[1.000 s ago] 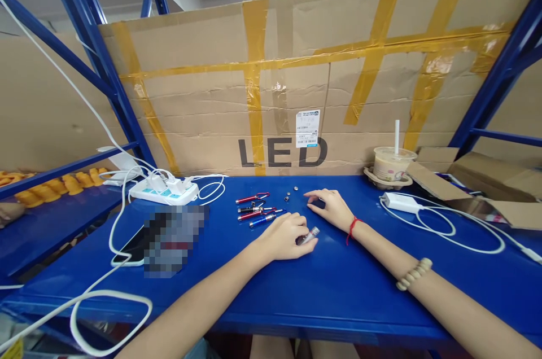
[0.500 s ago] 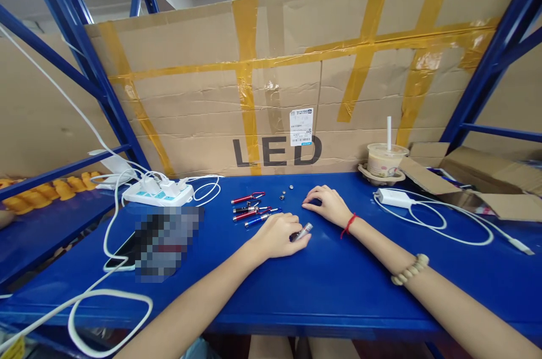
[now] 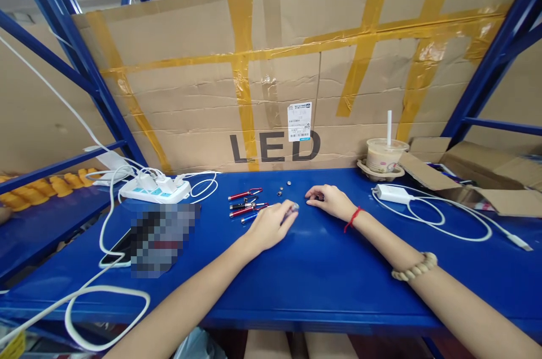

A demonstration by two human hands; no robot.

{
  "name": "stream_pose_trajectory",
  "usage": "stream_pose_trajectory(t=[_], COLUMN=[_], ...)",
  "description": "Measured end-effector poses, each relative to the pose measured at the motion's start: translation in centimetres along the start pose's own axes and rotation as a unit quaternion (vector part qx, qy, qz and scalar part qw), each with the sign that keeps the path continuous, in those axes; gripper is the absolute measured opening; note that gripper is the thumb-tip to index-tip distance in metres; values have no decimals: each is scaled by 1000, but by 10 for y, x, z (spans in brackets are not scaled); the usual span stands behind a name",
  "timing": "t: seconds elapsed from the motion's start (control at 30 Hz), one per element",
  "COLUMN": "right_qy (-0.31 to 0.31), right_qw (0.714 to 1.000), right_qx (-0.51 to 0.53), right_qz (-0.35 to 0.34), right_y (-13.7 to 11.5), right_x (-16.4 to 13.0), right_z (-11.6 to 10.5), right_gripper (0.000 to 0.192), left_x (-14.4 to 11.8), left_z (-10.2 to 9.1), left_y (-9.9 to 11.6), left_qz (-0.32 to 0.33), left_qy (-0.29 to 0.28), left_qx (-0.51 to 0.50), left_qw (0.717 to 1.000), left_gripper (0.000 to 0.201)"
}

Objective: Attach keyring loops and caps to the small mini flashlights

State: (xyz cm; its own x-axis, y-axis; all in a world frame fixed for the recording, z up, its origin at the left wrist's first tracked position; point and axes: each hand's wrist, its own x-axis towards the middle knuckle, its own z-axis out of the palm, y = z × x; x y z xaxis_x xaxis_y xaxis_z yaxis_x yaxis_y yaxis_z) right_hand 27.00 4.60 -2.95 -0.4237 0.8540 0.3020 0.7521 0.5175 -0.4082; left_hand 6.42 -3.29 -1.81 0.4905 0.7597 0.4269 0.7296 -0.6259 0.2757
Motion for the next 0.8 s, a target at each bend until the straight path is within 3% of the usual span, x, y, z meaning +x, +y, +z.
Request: stream_pose_trajectory(t=[0.07,0.17,0.4,0.63,0.8], right_qy=[-12,-30,-42,17,-12], right_qw=[1000,999,998,988,985], right_qx=[11,14,-39,-147,-171], right_qz=[8,13,30,40,10], right_y=[0,-2,-9,8,16], right_x=[0,-2,-5,-7,-8], right_z=[0,-1,-9,-30,-19], right_gripper=[10,8,13,46,34], left_x=[-1,-2,-2,-1,-1], left_z=[1,3,3,2,2], left_y=[4,7,2,5,5], left_qz=[65,91,97,109,113], left_qy=[-60,-92,-95,-103,-108], left_qx=[4,32,45,32,42], left_qw=[996,991,990,988,987], left_gripper=[21,22,22,22,23])
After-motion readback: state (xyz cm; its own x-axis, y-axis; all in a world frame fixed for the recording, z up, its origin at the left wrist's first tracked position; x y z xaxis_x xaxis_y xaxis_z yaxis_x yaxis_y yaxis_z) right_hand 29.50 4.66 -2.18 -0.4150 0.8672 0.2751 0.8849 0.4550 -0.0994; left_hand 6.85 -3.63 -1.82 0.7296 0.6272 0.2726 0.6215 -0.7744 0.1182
